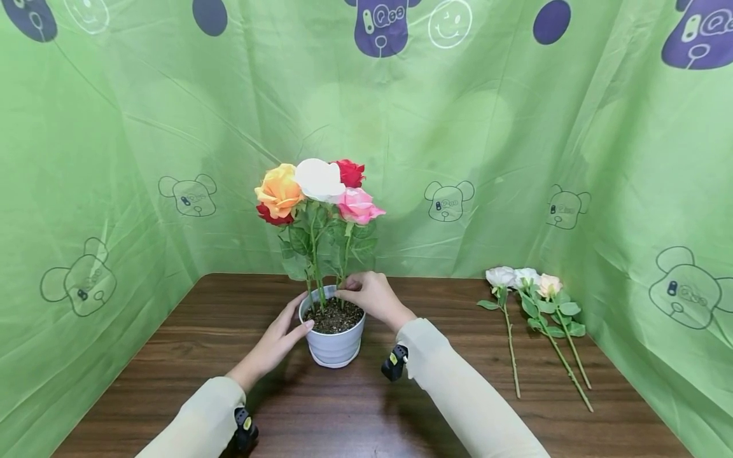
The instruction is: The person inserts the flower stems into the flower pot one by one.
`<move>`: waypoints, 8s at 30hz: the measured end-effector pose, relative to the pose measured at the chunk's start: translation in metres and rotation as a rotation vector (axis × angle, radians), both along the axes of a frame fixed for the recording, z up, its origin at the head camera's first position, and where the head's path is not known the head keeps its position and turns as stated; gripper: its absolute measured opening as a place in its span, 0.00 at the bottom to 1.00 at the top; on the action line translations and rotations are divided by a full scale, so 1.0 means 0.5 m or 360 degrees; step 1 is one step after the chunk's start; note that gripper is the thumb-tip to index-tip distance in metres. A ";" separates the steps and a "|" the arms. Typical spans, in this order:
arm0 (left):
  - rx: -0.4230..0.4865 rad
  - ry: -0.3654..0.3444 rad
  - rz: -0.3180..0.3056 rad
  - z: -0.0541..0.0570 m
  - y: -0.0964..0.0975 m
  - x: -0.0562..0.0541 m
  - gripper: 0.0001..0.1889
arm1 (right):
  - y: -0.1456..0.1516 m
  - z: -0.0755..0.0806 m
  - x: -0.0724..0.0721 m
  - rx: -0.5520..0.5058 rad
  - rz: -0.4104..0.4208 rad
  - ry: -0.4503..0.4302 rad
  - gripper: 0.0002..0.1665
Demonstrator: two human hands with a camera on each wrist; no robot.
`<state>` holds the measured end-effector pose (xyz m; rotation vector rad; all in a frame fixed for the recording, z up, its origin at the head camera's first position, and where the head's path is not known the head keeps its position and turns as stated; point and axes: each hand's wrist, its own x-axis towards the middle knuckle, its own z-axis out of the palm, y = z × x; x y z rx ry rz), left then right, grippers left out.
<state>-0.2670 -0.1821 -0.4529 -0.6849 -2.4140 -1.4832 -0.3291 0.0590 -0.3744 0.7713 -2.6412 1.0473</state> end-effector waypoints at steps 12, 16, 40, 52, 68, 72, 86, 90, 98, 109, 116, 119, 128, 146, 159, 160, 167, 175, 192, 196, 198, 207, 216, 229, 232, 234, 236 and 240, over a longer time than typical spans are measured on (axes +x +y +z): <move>0.0011 0.0019 0.0002 0.001 0.001 0.002 0.34 | 0.016 0.013 0.002 -0.0042 0.0020 -0.0014 0.13; 0.0021 0.0031 -0.0005 0.002 0.001 0.002 0.35 | 0.033 0.018 0.001 -0.0102 0.0068 -0.0045 0.15; 0.0008 0.0031 0.0001 0.006 0.003 0.006 0.35 | 0.196 0.000 0.023 -0.0092 -0.0056 -0.0162 0.14; -0.0020 0.0024 0.0020 0.004 0.002 0.006 0.34 | 0.338 -0.041 0.032 -0.0015 -0.0159 -0.0169 0.13; -0.0003 -0.0003 0.0004 0.005 0.002 0.007 0.35 | 0.547 -0.115 0.070 -0.0168 -0.0427 -0.0382 0.20; -0.0014 -0.0001 0.0015 0.006 0.003 0.007 0.35 | 0.596 -0.138 0.076 -0.0125 -0.0491 -0.0358 0.22; -0.0008 -0.0017 0.0020 0.004 0.002 0.007 0.35 | 0.655 -0.186 0.107 -0.0139 -0.0604 -0.0541 0.31; -0.0008 -0.0018 0.0026 0.004 0.002 0.008 0.36 | 0.657 -0.185 0.109 -0.0121 -0.0630 -0.0640 0.35; 0.0005 -0.0005 0.0032 0.002 0.002 0.006 0.34 | 0.653 -0.180 0.109 -0.0158 -0.0630 -0.0720 0.33; -0.0006 -0.0019 0.0026 0.002 0.002 0.006 0.35 | 0.649 -0.185 0.109 -0.0168 -0.0677 -0.0709 0.17; 0.0007 -0.0009 0.0022 0.005 0.004 0.007 0.35 | 0.642 -0.175 0.112 -0.0191 -0.0667 -0.0744 0.17; 0.0026 -0.0007 0.0013 0.006 0.005 0.009 0.35 | 0.639 -0.168 0.111 -0.0178 -0.0639 -0.0727 0.17; -0.0006 0.0015 0.0027 0.002 0.003 0.007 0.35 | 0.629 -0.154 0.110 -0.0202 -0.0625 -0.0707 0.18; 0.0050 -0.0011 -0.0026 0.006 0.005 0.011 0.36 | 0.581 -0.112 0.102 -0.0176 -0.0555 -0.0447 0.14; 0.0060 -0.0026 -0.0031 0.007 0.006 0.013 0.35 | 0.536 -0.081 0.084 -0.0123 -0.0523 -0.0256 0.13; 0.0059 -0.0023 -0.0031 0.007 0.005 0.013 0.35 | 0.531 -0.078 0.082 -0.0142 -0.0511 -0.0231 0.13; 0.0075 -0.0003 -0.0032 0.005 0.004 0.009 0.34 | 0.486 -0.058 0.076 -0.0273 -0.0371 -0.0052 0.12; 0.0062 0.0009 -0.0024 0.007 0.004 0.010 0.34 | 0.433 -0.033 0.071 -0.0334 -0.0268 0.0015 0.12; 0.0059 -0.0005 -0.0013 0.010 0.005 0.012 0.33 | 0.288 0.042 0.092 -0.0516 -0.0041 -0.0030 0.08; 0.0051 -0.0006 -0.0003 0.007 0.005 0.010 0.33 | 0.247 0.078 0.113 -0.0577 0.0035 -0.0054 0.09; 0.0048 -0.0010 -0.0002 0.007 0.005 0.010 0.33 | 0.229 0.089 0.117 -0.0621 0.0090 -0.0060 0.10; 0.0057 -0.0017 -0.0012 0.005 0.004 0.009 0.33 | 0.163 0.079 0.080 -0.0737 0.0280 -0.0025 0.12; 0.0063 -0.0008 -0.0022 0.008 0.005 0.010 0.33 | 0.090 0.106 0.089 -0.0770 0.0433 0.0025 0.10; 0.0080 -0.0028 -0.0036 0.009 0.008 0.008 0.32 | -0.012 0.109 0.104 -0.0538 0.0516 0.0284 0.10; 0.0079 -0.0029 -0.0034 0.010 0.008 0.007 0.32 | -0.023 0.095 0.091 -0.0527 0.0499 0.0284 0.10; 0.0084 -0.0024 -0.0038 0.011 0.007 0.006 0.32 | -0.031 0.090 0.088 -0.0525 0.0492 0.0266 0.11; 0.0092 -0.0021 -0.0052 0.009 0.006 0.005 0.32 | -0.039 0.084 0.086 -0.0517 0.0480 0.0248 0.11; 0.0103 -0.0016 -0.0078 0.006 0.003 0.002 0.32 | -0.055 0.066 0.080 -0.0487 0.0459 0.0240 0.12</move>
